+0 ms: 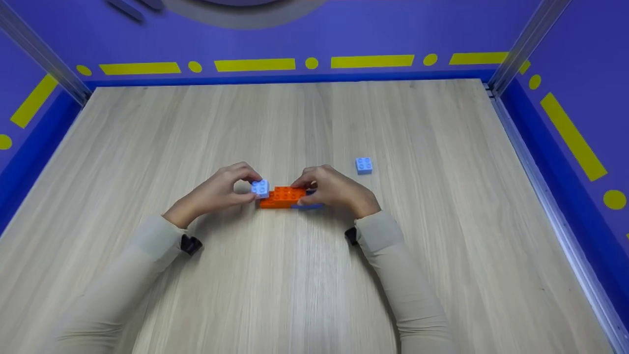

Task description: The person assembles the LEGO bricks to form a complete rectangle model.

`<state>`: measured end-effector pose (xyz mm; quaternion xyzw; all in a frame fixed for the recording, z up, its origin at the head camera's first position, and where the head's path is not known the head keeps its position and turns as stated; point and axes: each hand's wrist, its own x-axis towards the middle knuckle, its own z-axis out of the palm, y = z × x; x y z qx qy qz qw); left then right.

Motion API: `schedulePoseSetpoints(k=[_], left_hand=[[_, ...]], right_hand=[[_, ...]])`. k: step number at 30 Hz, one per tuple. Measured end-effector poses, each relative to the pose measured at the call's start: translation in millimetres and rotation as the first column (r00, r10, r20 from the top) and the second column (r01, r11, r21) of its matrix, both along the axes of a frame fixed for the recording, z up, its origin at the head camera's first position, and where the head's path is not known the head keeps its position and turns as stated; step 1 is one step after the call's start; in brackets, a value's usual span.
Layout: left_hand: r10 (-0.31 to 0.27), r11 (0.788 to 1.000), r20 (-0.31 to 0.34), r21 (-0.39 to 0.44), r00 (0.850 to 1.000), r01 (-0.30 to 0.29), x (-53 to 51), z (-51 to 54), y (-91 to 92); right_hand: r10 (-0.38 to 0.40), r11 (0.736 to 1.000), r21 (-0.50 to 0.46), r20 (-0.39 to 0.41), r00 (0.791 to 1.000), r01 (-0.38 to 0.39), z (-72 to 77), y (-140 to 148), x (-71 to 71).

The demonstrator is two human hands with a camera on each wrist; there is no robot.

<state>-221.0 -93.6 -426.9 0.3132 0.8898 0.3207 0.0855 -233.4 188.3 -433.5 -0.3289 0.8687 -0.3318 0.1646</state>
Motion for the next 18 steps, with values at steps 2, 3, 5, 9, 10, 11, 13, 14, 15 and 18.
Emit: schedulePoseSetpoints(k=[2,3,5,9,10,11,13,14,15,18], left_hand=[[-0.007,1.0,0.002,-0.001,1.0,0.007,0.6,-1.3,0.8],[-0.009,1.0,0.003,-0.003,1.0,0.009,1.0,-1.7,1.1],[-0.01,1.0,0.006,-0.004,1.0,0.01,1.3,-2.3,2.1],[-0.01,1.0,0.006,-0.011,1.0,0.01,1.6,-2.9,4.0],[-0.011,1.0,0.008,-0.013,1.0,0.011,1.8,-2.9,4.6],[-0.012,1.0,0.009,-0.015,1.0,0.012,1.7,-3.3,5.1],[-0.016,1.0,0.013,-0.016,1.0,0.016,1.8,-3.8,5.8],[-0.02,1.0,0.016,-0.013,1.0,0.02,1.7,-4.1,6.1],[-0.021,1.0,0.021,-0.009,1.0,0.021,1.6,-4.3,6.3],[-0.028,1.0,0.029,0.004,0.999,0.028,1.4,-5.1,6.7]], right_hand=[[-0.006,1.0,0.011,0.0,1.0,0.006,0.1,-0.4,0.4],[-0.009,1.0,0.016,-0.001,1.0,0.009,0.2,-0.7,0.7],[-0.015,1.0,0.023,0.003,1.0,0.015,0.6,-0.8,0.7],[-0.017,1.0,0.016,0.011,1.0,0.017,0.8,-0.9,0.5],[-0.016,1.0,0.012,0.012,1.0,0.016,0.6,-0.8,0.3],[-0.015,1.0,0.009,0.011,1.0,0.015,0.5,-0.7,0.0],[-0.011,1.0,0.0,0.011,1.0,0.011,0.1,-0.6,-0.3],[-0.008,1.0,-0.01,0.015,1.0,0.008,-0.1,-0.6,-0.5],[-0.006,1.0,-0.02,0.021,1.0,0.006,-0.1,-0.7,-0.5],[-0.001,0.999,-0.048,0.04,0.999,0.003,0.1,-0.9,-0.4]])
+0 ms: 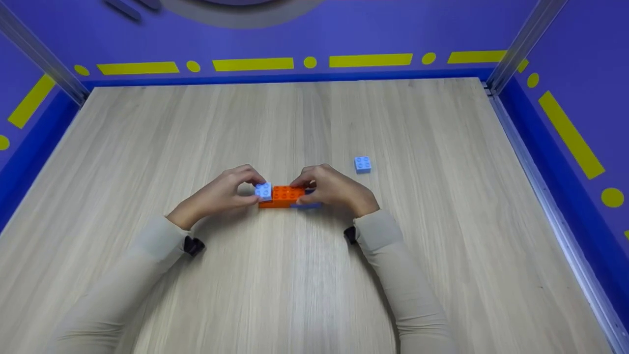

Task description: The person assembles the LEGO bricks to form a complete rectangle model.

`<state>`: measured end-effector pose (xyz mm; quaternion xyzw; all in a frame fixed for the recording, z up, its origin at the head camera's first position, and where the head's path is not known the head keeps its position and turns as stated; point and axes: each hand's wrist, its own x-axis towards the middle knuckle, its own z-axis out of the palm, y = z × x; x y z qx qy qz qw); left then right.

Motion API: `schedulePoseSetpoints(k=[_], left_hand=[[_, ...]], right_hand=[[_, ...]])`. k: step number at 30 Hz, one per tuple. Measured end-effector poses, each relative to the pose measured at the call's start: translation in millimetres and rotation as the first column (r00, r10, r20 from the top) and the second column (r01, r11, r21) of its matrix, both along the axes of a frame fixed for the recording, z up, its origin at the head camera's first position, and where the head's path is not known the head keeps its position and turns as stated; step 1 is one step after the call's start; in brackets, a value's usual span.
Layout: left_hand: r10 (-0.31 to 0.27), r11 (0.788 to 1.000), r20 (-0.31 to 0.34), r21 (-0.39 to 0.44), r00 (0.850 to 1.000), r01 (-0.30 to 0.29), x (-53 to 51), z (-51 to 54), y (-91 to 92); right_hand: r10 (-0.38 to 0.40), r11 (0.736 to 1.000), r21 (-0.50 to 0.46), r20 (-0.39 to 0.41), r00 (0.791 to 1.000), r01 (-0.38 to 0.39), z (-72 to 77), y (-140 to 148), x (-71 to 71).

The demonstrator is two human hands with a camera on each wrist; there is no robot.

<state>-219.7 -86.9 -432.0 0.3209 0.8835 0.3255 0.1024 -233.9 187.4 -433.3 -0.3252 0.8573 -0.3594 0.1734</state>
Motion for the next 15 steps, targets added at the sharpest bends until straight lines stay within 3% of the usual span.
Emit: schedulePoseSetpoints(k=[15], left_hand=[[0.013,1.0,0.038,-0.026,0.999,-0.012,2.5,0.1,2.7]], right_hand=[[0.001,1.0,0.027,-0.01,1.0,-0.001,-0.5,0.9,-0.8]])
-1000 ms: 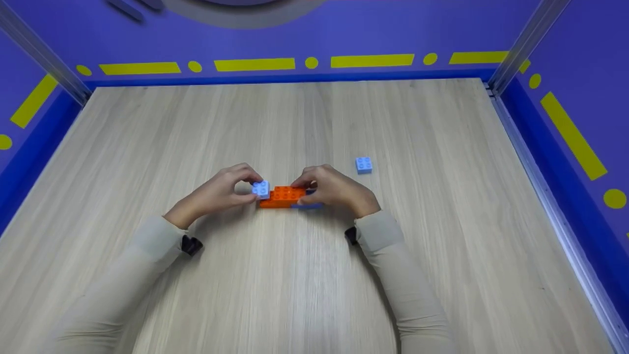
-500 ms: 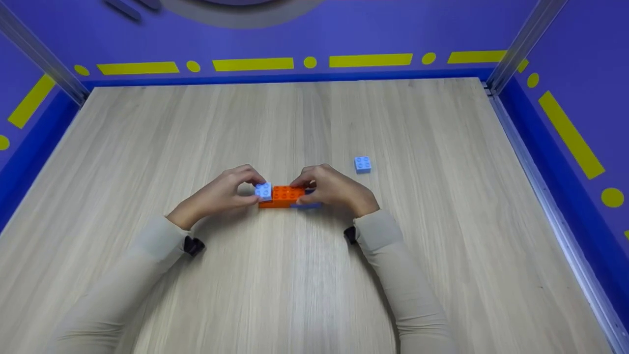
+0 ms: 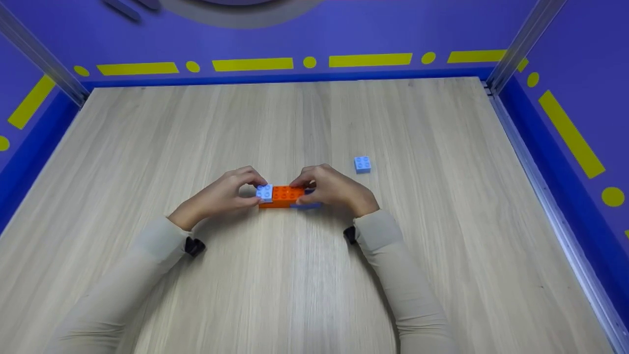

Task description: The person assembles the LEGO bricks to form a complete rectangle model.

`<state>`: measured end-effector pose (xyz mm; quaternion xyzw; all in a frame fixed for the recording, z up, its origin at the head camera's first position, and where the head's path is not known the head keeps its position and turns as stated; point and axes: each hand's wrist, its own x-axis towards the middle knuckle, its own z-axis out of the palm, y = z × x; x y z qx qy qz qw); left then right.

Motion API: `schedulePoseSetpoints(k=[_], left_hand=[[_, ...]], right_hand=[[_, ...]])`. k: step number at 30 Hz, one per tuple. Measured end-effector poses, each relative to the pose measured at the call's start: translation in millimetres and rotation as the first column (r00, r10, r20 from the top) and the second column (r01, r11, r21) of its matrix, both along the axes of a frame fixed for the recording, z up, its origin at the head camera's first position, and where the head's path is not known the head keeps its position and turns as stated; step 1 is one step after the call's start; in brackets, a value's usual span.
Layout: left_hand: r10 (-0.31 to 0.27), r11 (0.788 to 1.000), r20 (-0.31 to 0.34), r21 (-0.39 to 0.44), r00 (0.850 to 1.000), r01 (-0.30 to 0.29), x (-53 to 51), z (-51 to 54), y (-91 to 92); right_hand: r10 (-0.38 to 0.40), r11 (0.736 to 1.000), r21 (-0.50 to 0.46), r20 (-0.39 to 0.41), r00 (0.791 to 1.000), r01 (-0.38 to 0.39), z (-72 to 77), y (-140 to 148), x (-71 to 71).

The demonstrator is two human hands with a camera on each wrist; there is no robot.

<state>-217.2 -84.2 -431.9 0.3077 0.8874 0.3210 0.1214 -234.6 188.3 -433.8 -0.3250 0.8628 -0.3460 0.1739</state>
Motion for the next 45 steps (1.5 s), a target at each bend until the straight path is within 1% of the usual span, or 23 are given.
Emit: schedulePoseSetpoints(k=[10,17,22,28,36,41,45], left_hand=[[-0.004,1.0,-0.003,0.008,1.0,0.004,0.2,-0.5,-0.4],[-0.021,1.0,-0.009,0.011,1.0,0.022,-1.2,-0.9,0.0],[-0.021,1.0,-0.003,0.021,1.0,0.021,-1.6,-1.0,0.4],[-0.029,0.999,-0.017,0.024,0.999,0.029,-2.3,0.1,1.1],[-0.012,1.0,0.02,0.008,1.0,0.012,-2.7,0.5,1.0],[-0.022,1.0,0.017,0.006,1.0,0.022,-3.2,0.6,0.7],[-0.016,1.0,0.022,0.001,1.0,0.016,-3.2,0.5,1.7]], right_hand=[[0.001,1.0,0.007,-0.012,1.0,-0.001,0.2,0.0,-0.1],[0.012,0.999,-0.042,0.005,1.0,-0.012,0.7,-0.5,0.9],[0.009,0.999,-0.032,0.008,1.0,-0.008,1.0,-0.5,0.9],[-0.005,1.0,-0.013,0.019,1.0,0.005,1.7,-1.0,0.7],[0.003,1.0,-0.015,0.007,1.0,-0.003,0.7,-1.3,1.0],[-0.007,1.0,-0.012,0.021,1.0,0.008,1.0,-1.3,0.6],[-0.012,1.0,-0.004,0.019,1.0,0.012,0.8,0.1,0.5]])
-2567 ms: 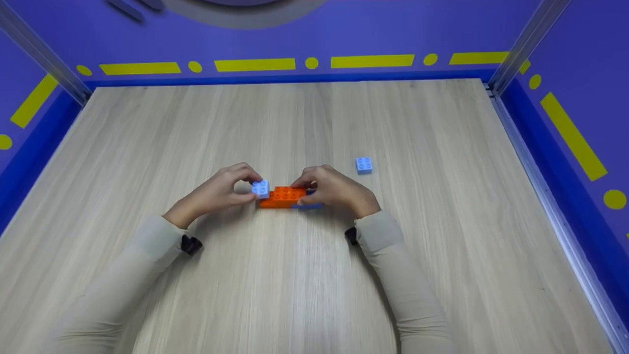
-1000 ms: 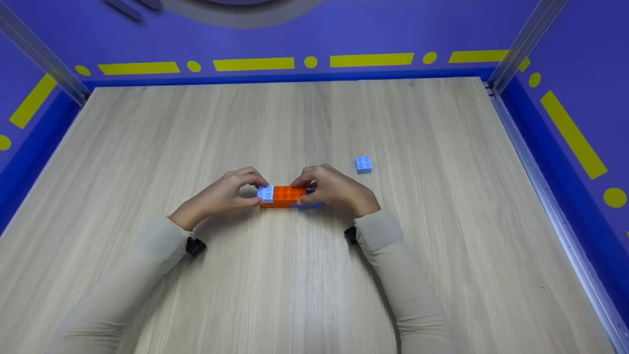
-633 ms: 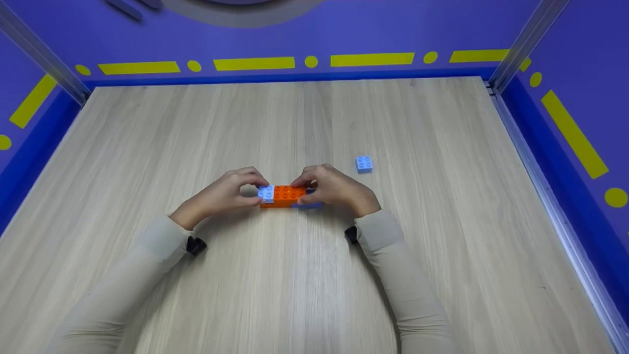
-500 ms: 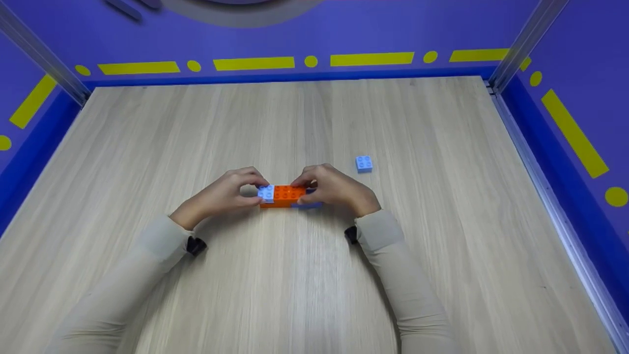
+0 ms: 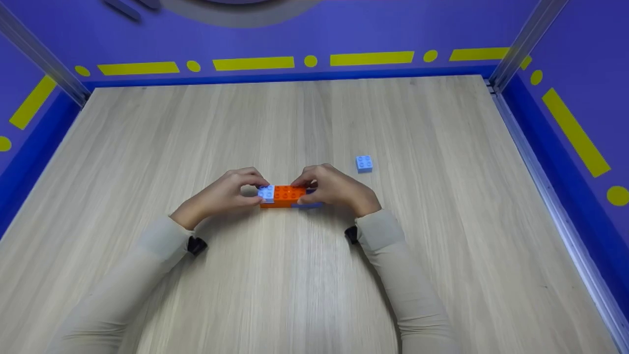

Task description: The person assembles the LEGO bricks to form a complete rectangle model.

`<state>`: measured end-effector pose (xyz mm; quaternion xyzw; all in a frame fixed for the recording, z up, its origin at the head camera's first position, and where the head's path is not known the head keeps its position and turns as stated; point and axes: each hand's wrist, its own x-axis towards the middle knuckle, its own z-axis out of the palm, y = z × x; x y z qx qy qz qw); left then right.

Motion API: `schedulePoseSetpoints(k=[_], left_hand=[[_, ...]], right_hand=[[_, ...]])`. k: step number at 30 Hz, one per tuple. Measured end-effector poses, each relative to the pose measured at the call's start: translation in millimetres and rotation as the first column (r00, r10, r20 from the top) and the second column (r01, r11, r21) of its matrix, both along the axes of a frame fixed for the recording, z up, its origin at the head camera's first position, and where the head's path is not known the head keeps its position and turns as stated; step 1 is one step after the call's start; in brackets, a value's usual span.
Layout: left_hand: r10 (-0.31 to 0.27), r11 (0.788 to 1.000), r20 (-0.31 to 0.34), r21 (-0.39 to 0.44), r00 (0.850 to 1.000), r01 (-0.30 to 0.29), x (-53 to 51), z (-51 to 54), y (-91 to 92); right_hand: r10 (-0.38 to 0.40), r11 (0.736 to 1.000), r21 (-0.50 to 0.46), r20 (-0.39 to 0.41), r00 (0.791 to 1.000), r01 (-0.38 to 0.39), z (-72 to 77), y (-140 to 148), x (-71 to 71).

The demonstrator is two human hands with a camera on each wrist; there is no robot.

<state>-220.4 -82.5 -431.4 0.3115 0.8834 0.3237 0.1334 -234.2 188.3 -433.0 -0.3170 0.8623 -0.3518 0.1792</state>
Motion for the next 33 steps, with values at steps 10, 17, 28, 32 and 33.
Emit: schedulePoseSetpoints(k=[10,17,28,32,33], left_hand=[[0.03,0.999,0.025,0.014,0.999,-0.03,2.1,-2.0,0.8],[0.038,0.999,0.019,0.022,0.999,-0.039,2.2,-2.7,1.4],[0.028,0.998,0.014,0.053,1.0,-0.029,1.4,-4.4,0.2],[0.033,0.998,0.025,0.06,0.999,-0.035,2.4,-4.0,0.3],[0.035,0.998,0.027,0.058,0.999,-0.037,2.6,-3.9,0.5]], right_hand=[[0.006,1.0,0.0,-0.003,1.0,-0.006,-0.4,0.8,-0.1],[0.0,1.0,0.011,-0.001,1.0,0.0,0.4,-0.1,0.4],[0.017,1.0,0.012,-0.015,1.0,-0.017,1.1,-1.0,0.3],[0.032,0.999,0.006,-0.026,0.999,-0.032,1.4,-0.9,0.0],[0.034,0.999,0.01,-0.029,0.999,-0.034,1.7,-0.9,0.0]])
